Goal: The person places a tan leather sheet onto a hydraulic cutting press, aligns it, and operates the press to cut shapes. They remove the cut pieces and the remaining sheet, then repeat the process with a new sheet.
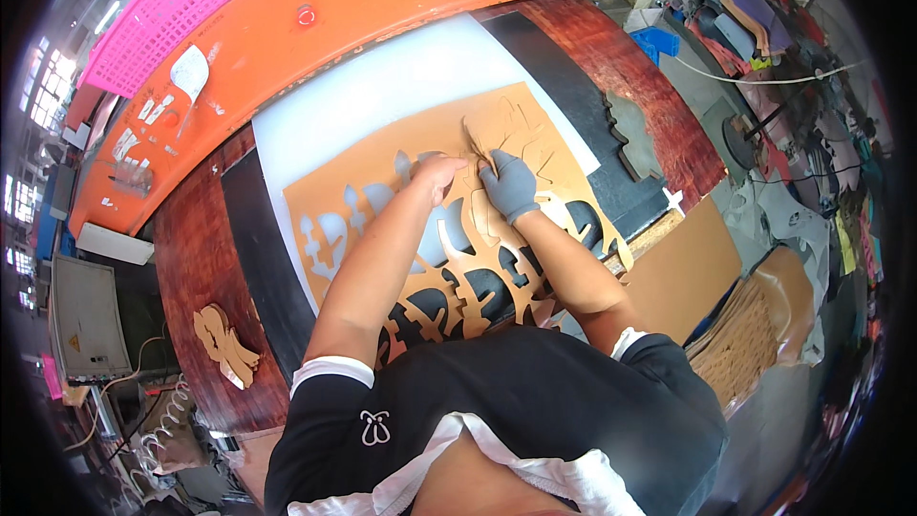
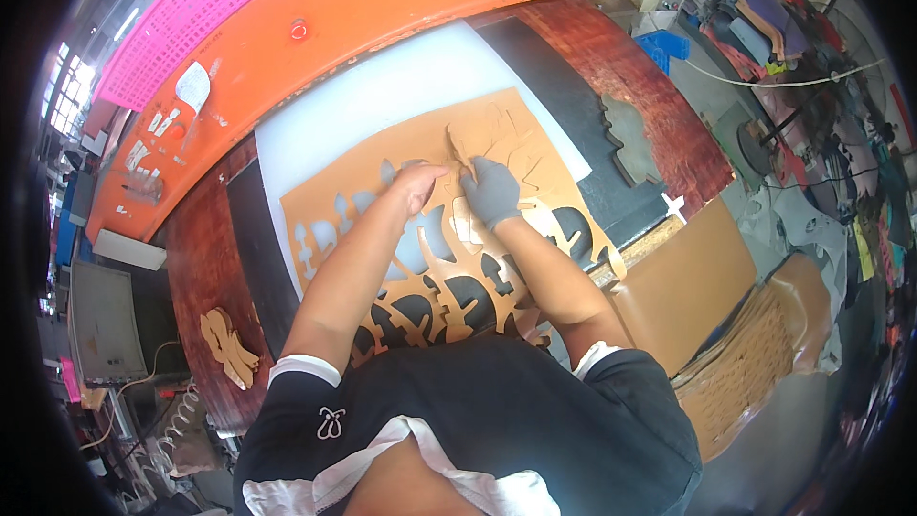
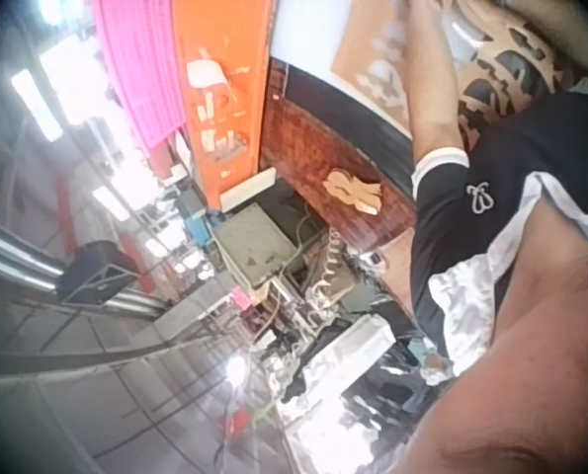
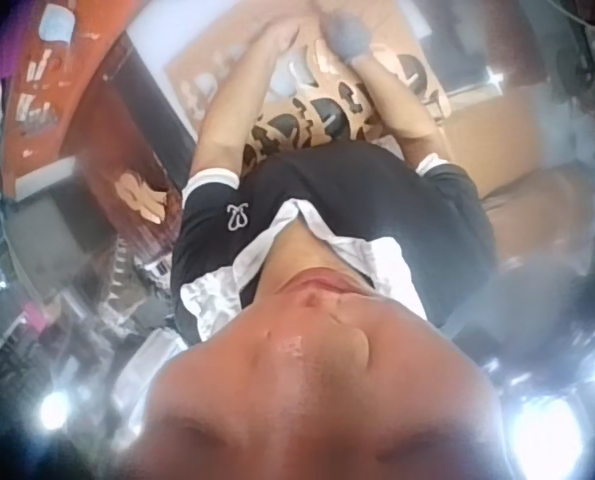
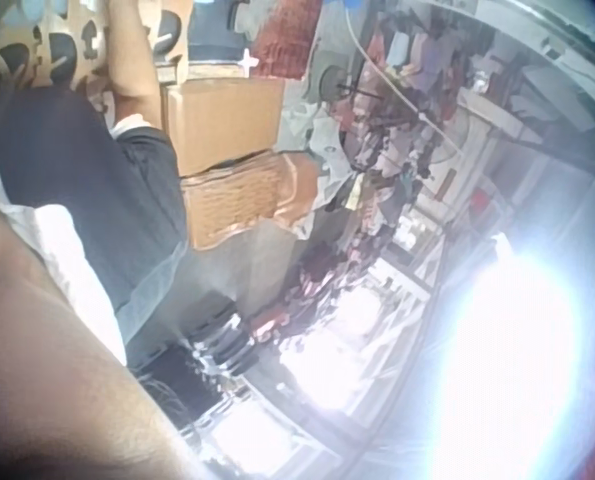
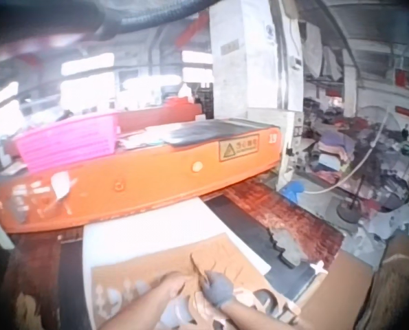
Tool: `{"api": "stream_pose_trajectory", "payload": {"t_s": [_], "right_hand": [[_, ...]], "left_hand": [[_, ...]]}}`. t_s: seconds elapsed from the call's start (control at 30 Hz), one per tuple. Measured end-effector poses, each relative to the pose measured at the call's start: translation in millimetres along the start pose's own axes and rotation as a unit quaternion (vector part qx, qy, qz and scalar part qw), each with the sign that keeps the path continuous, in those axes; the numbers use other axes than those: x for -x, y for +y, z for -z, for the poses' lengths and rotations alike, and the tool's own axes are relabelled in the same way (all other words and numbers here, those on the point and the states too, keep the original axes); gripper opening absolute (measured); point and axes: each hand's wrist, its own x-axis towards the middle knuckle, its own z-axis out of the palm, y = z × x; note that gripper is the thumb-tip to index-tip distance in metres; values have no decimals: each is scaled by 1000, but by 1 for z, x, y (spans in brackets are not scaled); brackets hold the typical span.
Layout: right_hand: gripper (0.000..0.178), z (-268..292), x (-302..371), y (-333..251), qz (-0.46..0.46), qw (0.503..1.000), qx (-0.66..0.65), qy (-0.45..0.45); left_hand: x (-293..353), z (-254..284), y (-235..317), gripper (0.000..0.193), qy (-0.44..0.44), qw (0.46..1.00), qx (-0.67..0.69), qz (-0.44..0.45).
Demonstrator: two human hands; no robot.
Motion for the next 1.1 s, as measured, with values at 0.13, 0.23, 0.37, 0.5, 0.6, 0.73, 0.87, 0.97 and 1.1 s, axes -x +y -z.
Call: {"api": "stream_pose_trajectory", "payload": {"t_s": [0.13,0.23,0.37,0.5,0.6,0.73,0.87,0.97,1.1], "right_hand": [[45,3,8,-7,60,997,-27,31],[44,9,8,-12,52,996,-4,-65],[42,12,-3,-15,-75,987,-92,-109],[37,2,-5,-2,-153,966,-194,-70],[32,-9,-4,24,-107,978,-175,-36],[23,-16,-9,63,-109,932,-338,-65],[18,38,-13,86,-45,951,-307,-10],[20,103,-1,70,-246,813,-522,72],[36,147,-9,3,-181,861,-441,180]], "left_hand": [[8,0,-9,24,-63,987,150,-5],[10,-4,-13,24,-58,978,196,-38],[21,-8,-7,23,-71,974,207,-59],[44,-5,-2,26,30,987,122,-98],[46,1,-10,31,268,846,-194,-419],[26,25,-32,54,271,735,-500,-370],[18,49,-49,61,142,762,-559,-294],[8,43,-52,59,184,773,-536,-284],[-3,42,-53,58,215,758,-543,-291]]}}
